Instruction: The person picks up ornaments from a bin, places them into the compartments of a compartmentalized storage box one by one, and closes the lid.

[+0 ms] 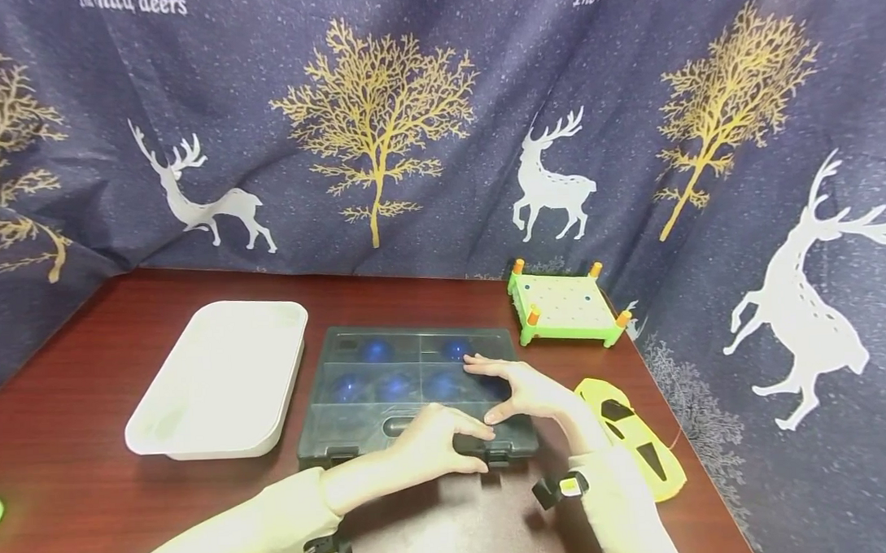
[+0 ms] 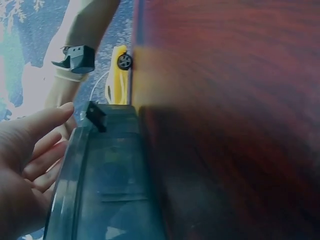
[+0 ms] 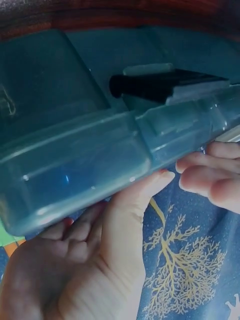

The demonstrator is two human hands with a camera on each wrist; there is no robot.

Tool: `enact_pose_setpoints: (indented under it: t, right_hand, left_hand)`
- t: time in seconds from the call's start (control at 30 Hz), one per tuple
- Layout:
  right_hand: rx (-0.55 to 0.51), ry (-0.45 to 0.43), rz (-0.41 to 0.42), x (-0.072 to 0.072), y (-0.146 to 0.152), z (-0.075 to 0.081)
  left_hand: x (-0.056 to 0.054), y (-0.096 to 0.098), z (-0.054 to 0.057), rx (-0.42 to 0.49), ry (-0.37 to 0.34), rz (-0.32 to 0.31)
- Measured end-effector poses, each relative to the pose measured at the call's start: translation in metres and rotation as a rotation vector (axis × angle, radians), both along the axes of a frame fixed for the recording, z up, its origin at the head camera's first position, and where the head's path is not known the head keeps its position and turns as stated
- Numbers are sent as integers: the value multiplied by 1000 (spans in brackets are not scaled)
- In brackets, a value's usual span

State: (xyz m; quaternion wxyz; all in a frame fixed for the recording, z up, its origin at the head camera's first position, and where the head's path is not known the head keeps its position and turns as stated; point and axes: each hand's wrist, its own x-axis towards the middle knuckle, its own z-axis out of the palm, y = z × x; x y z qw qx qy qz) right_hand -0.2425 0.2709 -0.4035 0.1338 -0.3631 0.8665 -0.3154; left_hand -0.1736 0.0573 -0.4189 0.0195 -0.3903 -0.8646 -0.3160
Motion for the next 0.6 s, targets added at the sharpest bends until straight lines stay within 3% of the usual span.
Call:
enact_pose_setpoints:
  t: [0.2,0.6]
  right_hand:
    - [-17,-6,-6,0,1,0]
    - [-31,-17,-22,2,0,1]
  left_hand:
    - [4,5,-7,-66,97,19]
    - [10,14,-10,-199,286,128]
